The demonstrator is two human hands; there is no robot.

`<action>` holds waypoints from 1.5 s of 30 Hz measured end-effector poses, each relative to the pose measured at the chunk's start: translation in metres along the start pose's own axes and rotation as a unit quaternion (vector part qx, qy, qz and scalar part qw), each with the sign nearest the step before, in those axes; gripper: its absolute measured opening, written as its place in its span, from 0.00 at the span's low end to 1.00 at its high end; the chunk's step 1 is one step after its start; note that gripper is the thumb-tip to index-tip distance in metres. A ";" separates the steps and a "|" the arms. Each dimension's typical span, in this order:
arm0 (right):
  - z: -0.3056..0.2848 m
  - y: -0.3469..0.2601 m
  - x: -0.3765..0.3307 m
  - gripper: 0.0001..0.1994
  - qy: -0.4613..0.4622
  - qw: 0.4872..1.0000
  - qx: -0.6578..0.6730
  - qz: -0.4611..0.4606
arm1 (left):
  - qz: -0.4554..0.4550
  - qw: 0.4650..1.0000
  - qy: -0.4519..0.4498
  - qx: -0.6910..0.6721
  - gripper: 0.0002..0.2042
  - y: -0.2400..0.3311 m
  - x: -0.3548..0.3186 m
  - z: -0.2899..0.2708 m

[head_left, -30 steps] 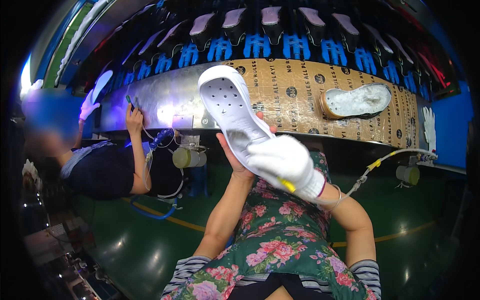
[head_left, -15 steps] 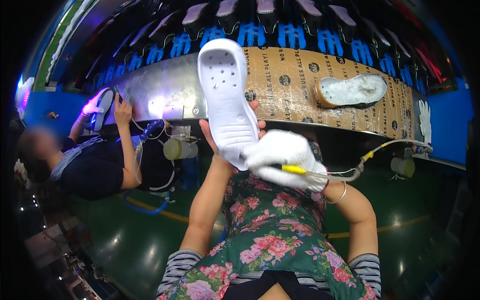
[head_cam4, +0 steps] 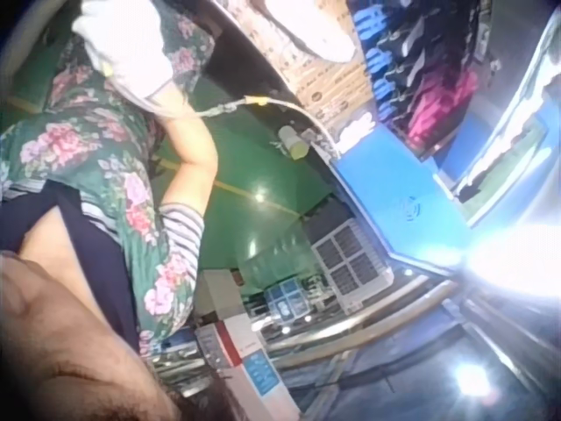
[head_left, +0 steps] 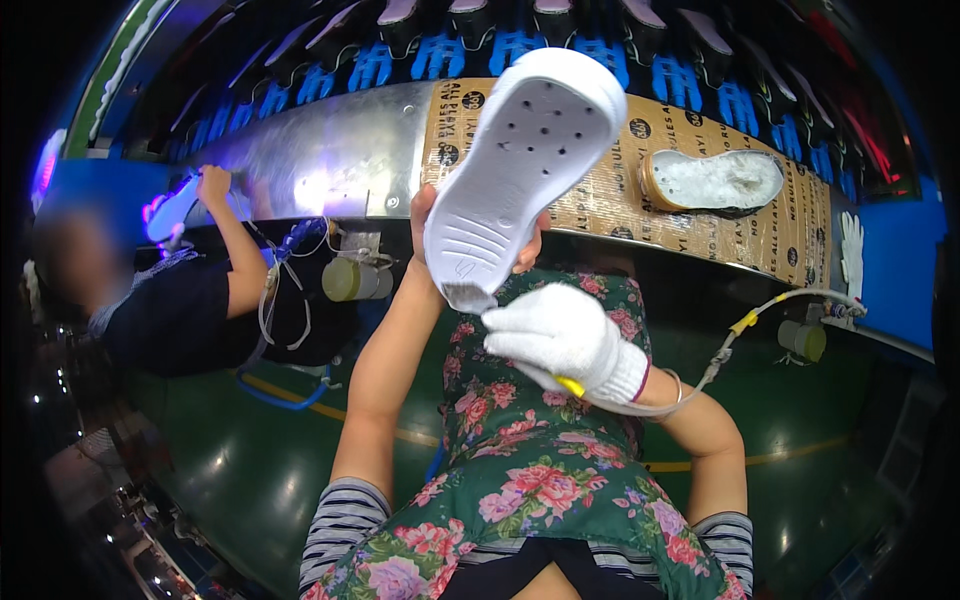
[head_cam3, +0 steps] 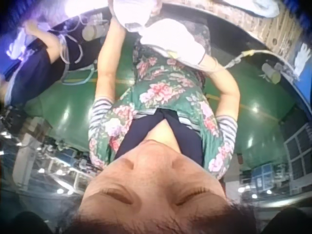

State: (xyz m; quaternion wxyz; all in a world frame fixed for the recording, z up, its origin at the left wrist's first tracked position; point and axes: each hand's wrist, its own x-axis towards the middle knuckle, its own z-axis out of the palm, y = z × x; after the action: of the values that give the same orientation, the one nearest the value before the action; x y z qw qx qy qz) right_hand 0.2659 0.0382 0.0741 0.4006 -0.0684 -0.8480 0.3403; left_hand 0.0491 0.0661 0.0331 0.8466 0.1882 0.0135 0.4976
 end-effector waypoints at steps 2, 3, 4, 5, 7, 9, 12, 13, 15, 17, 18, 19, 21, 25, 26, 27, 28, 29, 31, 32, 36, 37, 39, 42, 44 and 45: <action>-0.003 -0.012 -0.001 0.18 -0.012 0.998 0.053 0.031 | -0.019 1.000 0.008 -0.007 0.55 0.000 0.001 0.002; -0.008 -0.017 0.003 0.16 -0.007 0.994 0.104 0.042 | -0.025 1.000 -0.010 0.002 0.55 0.000 0.000 -0.001; -0.011 -0.019 0.007 0.14 0.009 0.986 0.152 0.070 | -0.032 0.999 -0.017 -0.006 0.55 0.000 -0.001 -0.002; -0.012 -0.017 0.006 0.15 0.018 0.987 0.136 0.084 | -0.040 0.999 -0.027 -0.014 0.55 -0.001 0.000 -0.002; -0.017 -0.016 0.013 0.15 0.059 0.996 0.008 0.071 | -0.044 0.999 -0.015 0.001 0.61 -0.003 -0.003 0.002; -0.008 -0.006 0.004 0.18 0.025 0.998 -0.038 0.035 | -0.061 0.993 0.092 0.036 0.60 0.002 -0.006 0.011; 0.000 -0.014 0.001 0.18 0.001 0.999 0.030 0.028 | -0.054 0.998 0.023 0.013 0.60 0.007 -0.003 -0.005; 0.002 -0.017 0.002 0.18 0.003 0.998 0.065 0.026 | -0.044 0.999 0.015 0.006 0.61 0.004 -0.004 -0.008; 0.002 -0.019 0.004 0.15 0.050 0.986 0.138 0.075 | -0.029 1.000 -0.007 -0.004 0.61 0.002 0.002 -0.004; -0.007 -0.019 0.007 0.10 0.099 0.973 0.111 0.179 | -0.013 0.999 0.028 0.020 0.61 0.001 0.004 0.002; -0.006 -0.016 0.008 0.09 0.095 0.974 0.081 0.189 | -0.002 1.000 0.016 0.023 0.61 0.000 0.009 0.002; -0.004 -0.013 0.009 0.08 0.092 0.974 0.051 0.199 | 0.008 1.000 0.004 0.025 0.61 -0.001 0.011 0.001; -0.003 -0.020 0.004 0.08 0.040 0.968 0.134 0.211 | 0.016 0.999 0.000 -0.033 0.57 -0.004 0.008 -0.002; -0.006 -0.015 0.000 0.07 0.162 0.921 0.188 0.301 | 0.030 0.998 0.009 -0.059 0.55 -0.010 0.010 -0.004; -0.009 -0.007 0.002 0.08 0.130 0.946 0.123 0.272 | 0.032 0.998 0.011 -0.059 0.55 -0.011 0.012 -0.004; -0.011 -0.007 0.004 0.08 0.059 0.952 0.112 0.280 | 0.032 0.998 0.013 -0.061 0.54 -0.012 0.011 -0.006; -0.013 -0.013 0.004 0.08 0.029 0.937 0.177 0.298 | 0.031 0.997 0.015 -0.064 0.54 -0.013 0.008 -0.010; -0.014 -0.020 0.002 0.08 0.002 0.917 0.242 0.317 | 0.028 0.997 0.018 -0.067 0.54 -0.013 0.006 -0.008; -0.017 -0.016 -0.003 0.08 0.069 0.908 0.280 0.303 | 0.036 0.995 0.031 -0.086 0.52 -0.014 0.004 -0.004; -0.022 -0.015 -0.001 0.08 0.114 0.902 0.276 0.312 | 0.040 0.994 0.045 -0.093 0.52 -0.015 0.002 -0.001; -0.055 0.014 0.017 0.10 0.091 0.981 0.021 0.170 | 0.061 0.976 0.200 -0.054 0.46 -0.029 -0.007 0.010; -0.063 0.022 0.020 0.11 0.078 0.989 -0.020 0.127 | 0.054 0.975 0.208 -0.062 0.45 -0.033 -0.011 0.006; -0.082 0.031 0.036 0.11 0.120 0.980 -0.094 0.126 | 0.020 0.989 0.129 -0.073 0.44 -0.041 -0.014 0.006; -0.098 0.053 0.040 0.10 0.193 0.954 -0.213 0.083 | 0.002 0.987 0.116 -0.112 0.44 -0.046 -0.013 0.012; -0.087 0.042 0.035 0.12 0.150 0.963 -0.221 0.049 | -0.001 0.987 0.120 -0.105 0.44 -0.040 -0.011 0.007; -0.076 0.035 0.029 0.13 0.123 0.972 -0.197 0.034 | 0.000 0.987 0.122 -0.100 0.44 -0.035 -0.012 0.005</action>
State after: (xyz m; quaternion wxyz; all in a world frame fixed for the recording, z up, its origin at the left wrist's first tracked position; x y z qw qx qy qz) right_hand 0.2960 0.1157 0.1045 0.4687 -0.2163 -0.8395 0.1695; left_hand 0.0739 0.0394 0.0241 0.8531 0.0403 0.0669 0.5159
